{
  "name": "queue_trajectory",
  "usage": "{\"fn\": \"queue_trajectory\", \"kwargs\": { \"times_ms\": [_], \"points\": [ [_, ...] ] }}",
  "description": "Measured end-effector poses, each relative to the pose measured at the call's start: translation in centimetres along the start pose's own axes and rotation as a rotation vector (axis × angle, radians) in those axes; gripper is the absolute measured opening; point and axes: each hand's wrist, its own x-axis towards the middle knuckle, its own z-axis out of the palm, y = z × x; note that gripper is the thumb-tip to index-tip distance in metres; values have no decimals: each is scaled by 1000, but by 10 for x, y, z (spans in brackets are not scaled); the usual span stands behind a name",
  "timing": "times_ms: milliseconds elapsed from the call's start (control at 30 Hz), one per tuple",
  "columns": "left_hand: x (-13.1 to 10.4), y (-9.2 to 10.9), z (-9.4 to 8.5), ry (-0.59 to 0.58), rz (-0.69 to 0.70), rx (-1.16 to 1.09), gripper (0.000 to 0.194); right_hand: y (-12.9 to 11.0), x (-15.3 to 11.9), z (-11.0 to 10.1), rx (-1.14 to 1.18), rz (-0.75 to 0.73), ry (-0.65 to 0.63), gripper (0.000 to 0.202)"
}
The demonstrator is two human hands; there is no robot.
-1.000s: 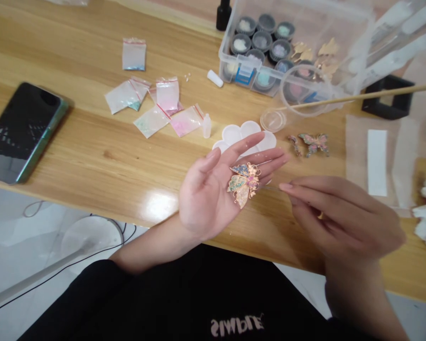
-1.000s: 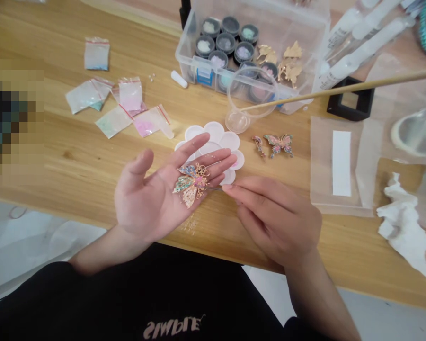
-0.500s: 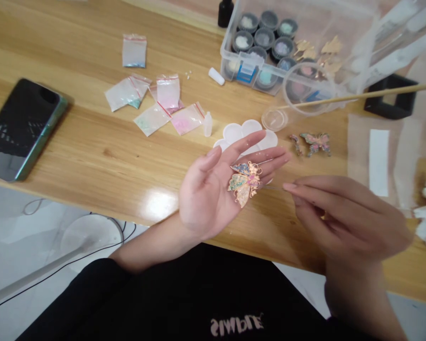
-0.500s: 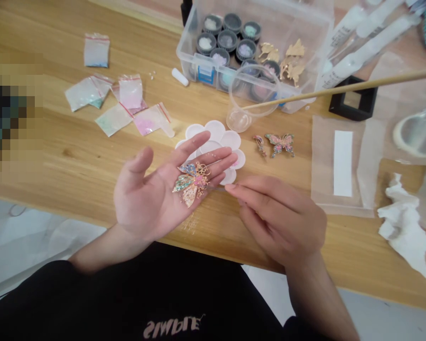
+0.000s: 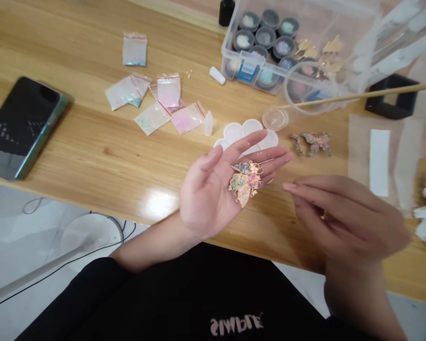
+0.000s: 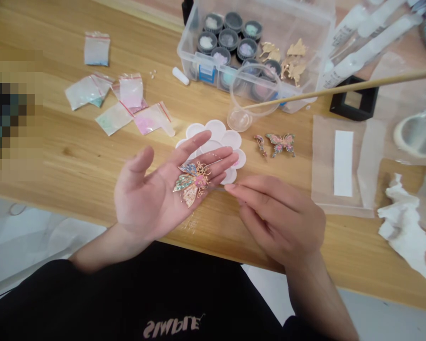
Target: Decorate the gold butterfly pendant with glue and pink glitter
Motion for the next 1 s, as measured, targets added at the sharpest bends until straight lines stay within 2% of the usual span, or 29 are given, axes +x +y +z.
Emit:
{"fn": "queue_trajectory", "kwargs": {
  "times_ms": [600,700,800,1000],
  "points": [
    [0,0,0,-13,-36,-54,69,-1,0,1,-12,37,26,59],
    [0,0,0,-15,-38,-44,69,1,0,1,-9,5,16,59],
    [-1,0,0,-3,-39,-22,69,3,1,1,10,-35,2,53],
    [-1,0,-1,24,-36,15,67,4,0,-1,-13,-13,32,42]
  ]
}}
